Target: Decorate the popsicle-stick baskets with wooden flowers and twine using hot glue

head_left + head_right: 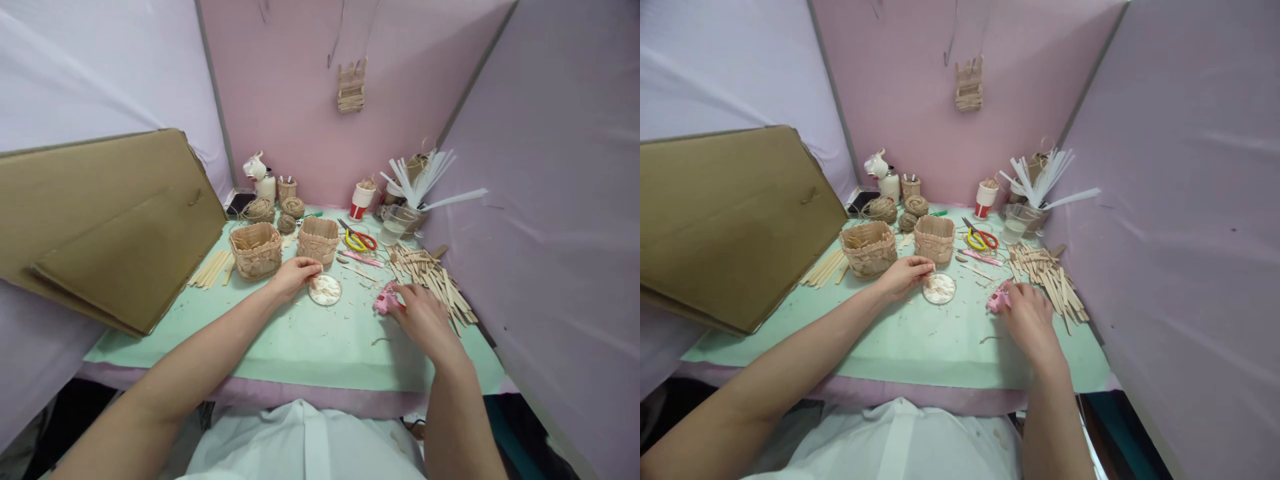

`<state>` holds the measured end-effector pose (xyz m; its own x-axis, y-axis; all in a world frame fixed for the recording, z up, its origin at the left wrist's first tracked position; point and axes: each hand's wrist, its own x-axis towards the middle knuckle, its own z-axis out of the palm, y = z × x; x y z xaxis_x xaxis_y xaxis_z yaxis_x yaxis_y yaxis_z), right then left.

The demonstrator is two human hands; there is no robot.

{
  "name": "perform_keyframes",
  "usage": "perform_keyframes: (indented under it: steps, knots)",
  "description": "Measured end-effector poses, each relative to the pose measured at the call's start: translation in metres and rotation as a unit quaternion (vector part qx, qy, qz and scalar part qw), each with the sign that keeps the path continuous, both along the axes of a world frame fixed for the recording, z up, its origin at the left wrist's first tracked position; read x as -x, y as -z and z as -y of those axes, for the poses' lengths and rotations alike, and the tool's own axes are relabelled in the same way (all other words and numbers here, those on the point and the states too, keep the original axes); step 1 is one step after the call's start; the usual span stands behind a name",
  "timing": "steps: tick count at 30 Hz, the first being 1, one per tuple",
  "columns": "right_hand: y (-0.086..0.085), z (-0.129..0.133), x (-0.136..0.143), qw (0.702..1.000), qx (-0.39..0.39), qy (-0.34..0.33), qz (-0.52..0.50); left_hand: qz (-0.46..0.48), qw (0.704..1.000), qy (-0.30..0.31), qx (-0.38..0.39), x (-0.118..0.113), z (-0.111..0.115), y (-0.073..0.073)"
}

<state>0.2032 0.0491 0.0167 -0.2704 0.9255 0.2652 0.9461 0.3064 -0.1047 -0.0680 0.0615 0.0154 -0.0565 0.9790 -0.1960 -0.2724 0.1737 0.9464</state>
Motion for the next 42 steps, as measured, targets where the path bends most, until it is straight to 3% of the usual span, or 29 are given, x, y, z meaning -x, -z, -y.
perform_keyframes:
  steps: [4, 7, 10, 19, 23, 26, 29, 34, 42]
  knots:
    - [-0.02, -0.013, 0.055, 0.994, 0.006, -0.092, -0.056, -0.013, 1.0, 0.01, -0.025, 0.001, -0.001, 0.005]
    - [-0.02, -0.028, 0.093, 0.99, 0.051, -0.129, -0.023, -0.028, 0.999, 0.013, -0.04, 0.003, -0.002, 0.006]
    - [-0.015, -0.037, 0.112, 0.987, 0.077, -0.139, 0.013, -0.047, 0.998, 0.001, -0.041, 0.003, -0.001, 0.004]
    - [-0.006, -0.036, 0.119, 0.985, 0.08, -0.15, 0.036, -0.07, 0.997, -0.02, -0.031, 0.002, 0.0, 0.001]
    - [-0.007, -0.042, 0.115, 0.971, 0.101, -0.163, -0.143, -0.059, 0.998, -0.023, -0.026, 0.002, 0.0, 0.001]
    - [-0.004, -0.05, 0.115, 0.92, 0.133, -0.152, -0.336, -0.053, 0.998, -0.026, -0.026, 0.002, 0.001, 0.0]
    - [0.0, -0.053, 0.119, 0.873, 0.157, -0.147, -0.438, -0.066, 0.997, -0.032, -0.027, 0.001, 0.001, 0.0]
    - [0.002, -0.049, 0.124, 0.853, 0.16, -0.138, -0.477, -0.127, 0.989, -0.038, -0.063, 0.001, 0.001, 0.001]
    - [0.003, -0.048, 0.125, 0.852, 0.168, -0.129, -0.478, -0.158, 0.984, -0.042, -0.071, -0.001, 0.002, -0.002]
